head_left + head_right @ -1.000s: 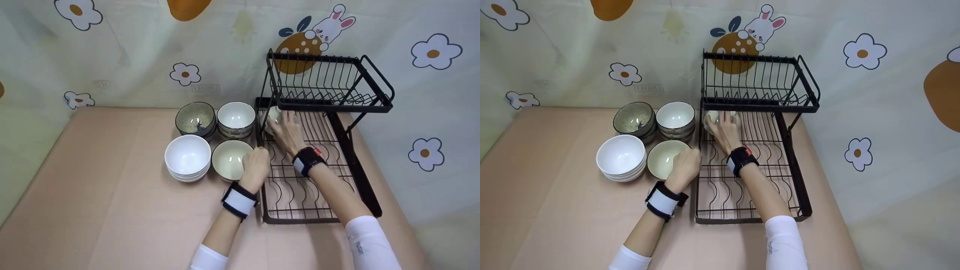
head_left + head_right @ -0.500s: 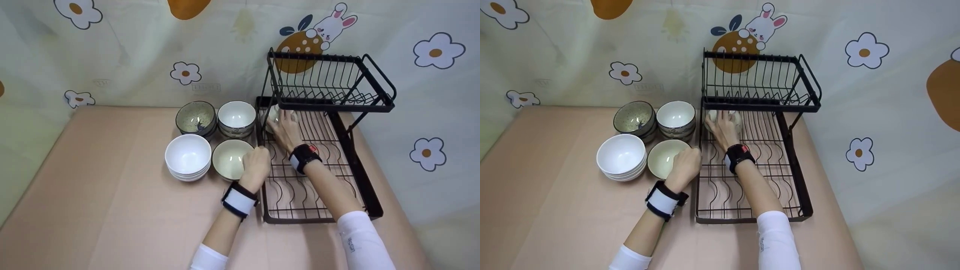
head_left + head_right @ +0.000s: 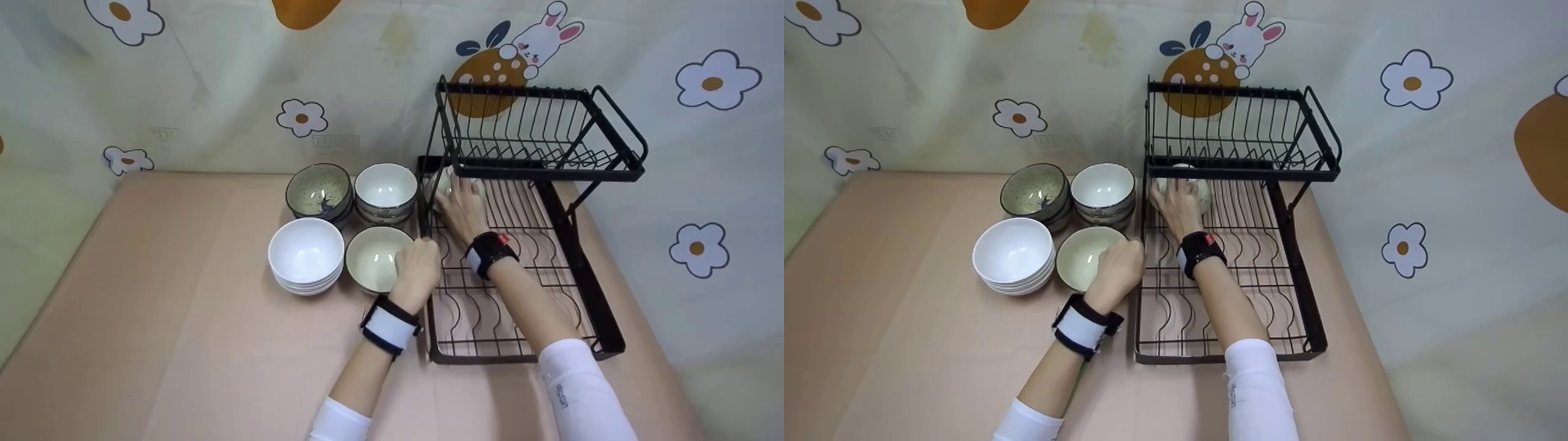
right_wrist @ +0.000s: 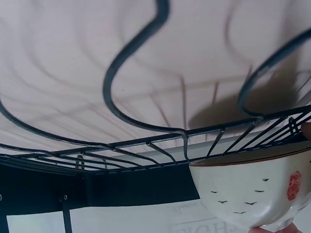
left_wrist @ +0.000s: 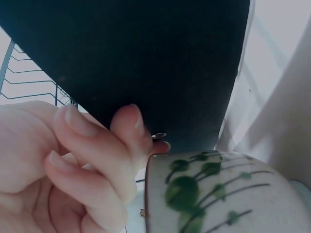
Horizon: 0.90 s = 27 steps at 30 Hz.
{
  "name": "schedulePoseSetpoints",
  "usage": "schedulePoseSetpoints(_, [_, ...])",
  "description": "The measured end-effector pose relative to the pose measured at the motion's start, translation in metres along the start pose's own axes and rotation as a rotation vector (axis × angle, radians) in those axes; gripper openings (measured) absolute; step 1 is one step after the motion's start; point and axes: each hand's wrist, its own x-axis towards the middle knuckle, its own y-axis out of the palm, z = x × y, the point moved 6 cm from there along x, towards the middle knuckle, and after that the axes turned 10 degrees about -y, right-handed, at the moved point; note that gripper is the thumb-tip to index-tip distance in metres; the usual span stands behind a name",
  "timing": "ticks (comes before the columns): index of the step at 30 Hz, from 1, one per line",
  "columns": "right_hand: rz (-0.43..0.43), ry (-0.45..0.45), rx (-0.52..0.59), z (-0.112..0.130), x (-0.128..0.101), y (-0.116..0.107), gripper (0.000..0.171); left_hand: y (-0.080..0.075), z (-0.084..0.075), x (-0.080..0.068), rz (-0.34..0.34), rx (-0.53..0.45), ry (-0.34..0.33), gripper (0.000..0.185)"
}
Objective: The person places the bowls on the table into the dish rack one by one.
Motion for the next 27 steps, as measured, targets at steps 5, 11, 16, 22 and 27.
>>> schedulePoseSetpoints(5, [0.017,0.017,0.016,0.001,-0.001,0.003,0.021,0.001,0.0,0.0,-0.002,0.002,0.001,0.014])
schedulePoseSetpoints(11, [0.054,0.051,0.045,0.002,0.0,0.008,0.036,0.001,0.0,0.002,-0.005,0.005,-0.008,0.016])
schedulePoseSetpoints(16, [0.092,0.078,0.065,0.003,0.001,0.011,0.042,0.001,0.0,0.001,-0.002,0.002,-0.006,0.016])
schedulePoseSetpoints(22, [0.084,0.078,0.067,0.005,0.002,0.011,0.035,-0.001,0.0,-0.001,-0.037,0.012,0.004,0.017])
schedulePoseSetpoints(27, [0.058,0.071,0.065,0.005,0.0,0.01,0.035,-0.002,-0.001,-0.002,-0.052,0.02,0.019,0.018])
